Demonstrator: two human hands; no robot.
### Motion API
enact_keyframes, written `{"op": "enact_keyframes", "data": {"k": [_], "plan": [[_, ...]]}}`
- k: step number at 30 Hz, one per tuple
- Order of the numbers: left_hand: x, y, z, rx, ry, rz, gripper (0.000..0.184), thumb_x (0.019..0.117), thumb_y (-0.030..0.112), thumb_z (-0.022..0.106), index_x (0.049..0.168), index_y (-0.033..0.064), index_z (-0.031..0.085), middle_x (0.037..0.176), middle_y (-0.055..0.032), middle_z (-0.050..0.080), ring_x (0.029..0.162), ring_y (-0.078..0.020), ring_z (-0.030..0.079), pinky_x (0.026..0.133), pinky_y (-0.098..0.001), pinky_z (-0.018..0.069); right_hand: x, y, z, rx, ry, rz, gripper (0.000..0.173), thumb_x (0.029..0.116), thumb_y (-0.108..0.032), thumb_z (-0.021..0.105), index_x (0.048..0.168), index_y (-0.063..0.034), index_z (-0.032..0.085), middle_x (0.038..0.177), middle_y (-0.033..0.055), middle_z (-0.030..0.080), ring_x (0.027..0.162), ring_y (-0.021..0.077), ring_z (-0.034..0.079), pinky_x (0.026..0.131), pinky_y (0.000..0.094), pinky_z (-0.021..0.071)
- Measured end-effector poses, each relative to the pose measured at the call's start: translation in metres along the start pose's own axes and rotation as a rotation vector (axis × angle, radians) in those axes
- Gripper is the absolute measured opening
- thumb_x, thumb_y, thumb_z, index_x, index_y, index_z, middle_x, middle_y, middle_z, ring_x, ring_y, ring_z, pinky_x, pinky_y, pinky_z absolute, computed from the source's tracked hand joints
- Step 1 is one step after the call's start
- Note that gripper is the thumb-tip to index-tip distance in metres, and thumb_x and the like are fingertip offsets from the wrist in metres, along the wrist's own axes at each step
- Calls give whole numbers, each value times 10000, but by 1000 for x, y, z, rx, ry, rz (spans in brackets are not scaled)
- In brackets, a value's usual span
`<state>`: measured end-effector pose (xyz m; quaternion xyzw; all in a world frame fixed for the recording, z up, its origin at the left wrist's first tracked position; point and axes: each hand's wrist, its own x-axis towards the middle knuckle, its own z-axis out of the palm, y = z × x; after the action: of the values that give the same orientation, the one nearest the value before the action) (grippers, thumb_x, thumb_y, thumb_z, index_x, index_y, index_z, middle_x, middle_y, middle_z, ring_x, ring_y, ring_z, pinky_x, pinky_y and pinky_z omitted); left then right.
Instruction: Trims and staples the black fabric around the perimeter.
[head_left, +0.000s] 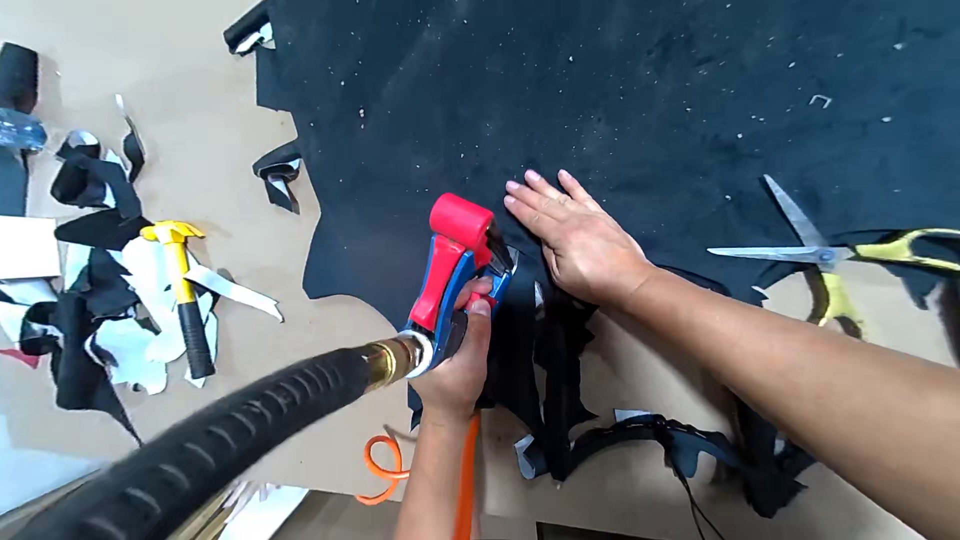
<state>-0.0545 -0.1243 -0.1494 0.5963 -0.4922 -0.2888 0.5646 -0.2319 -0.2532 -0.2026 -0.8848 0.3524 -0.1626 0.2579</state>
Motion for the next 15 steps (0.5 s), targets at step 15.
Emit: {"op": "enact_keyframes", "data": {"k": [15], "plan": [[9, -4, -22, 222, -209, 65, 221, 920, 183, 725, 1079, 37, 678, 1045, -94, 770, 1006, -272, 756, 934, -468, 635, 3, 1, -5, 106, 61, 60, 557, 984, 12, 374, 1503, -110, 535, 1617, 24, 445, 1557, 198, 291, 1302, 448, 181]]}}
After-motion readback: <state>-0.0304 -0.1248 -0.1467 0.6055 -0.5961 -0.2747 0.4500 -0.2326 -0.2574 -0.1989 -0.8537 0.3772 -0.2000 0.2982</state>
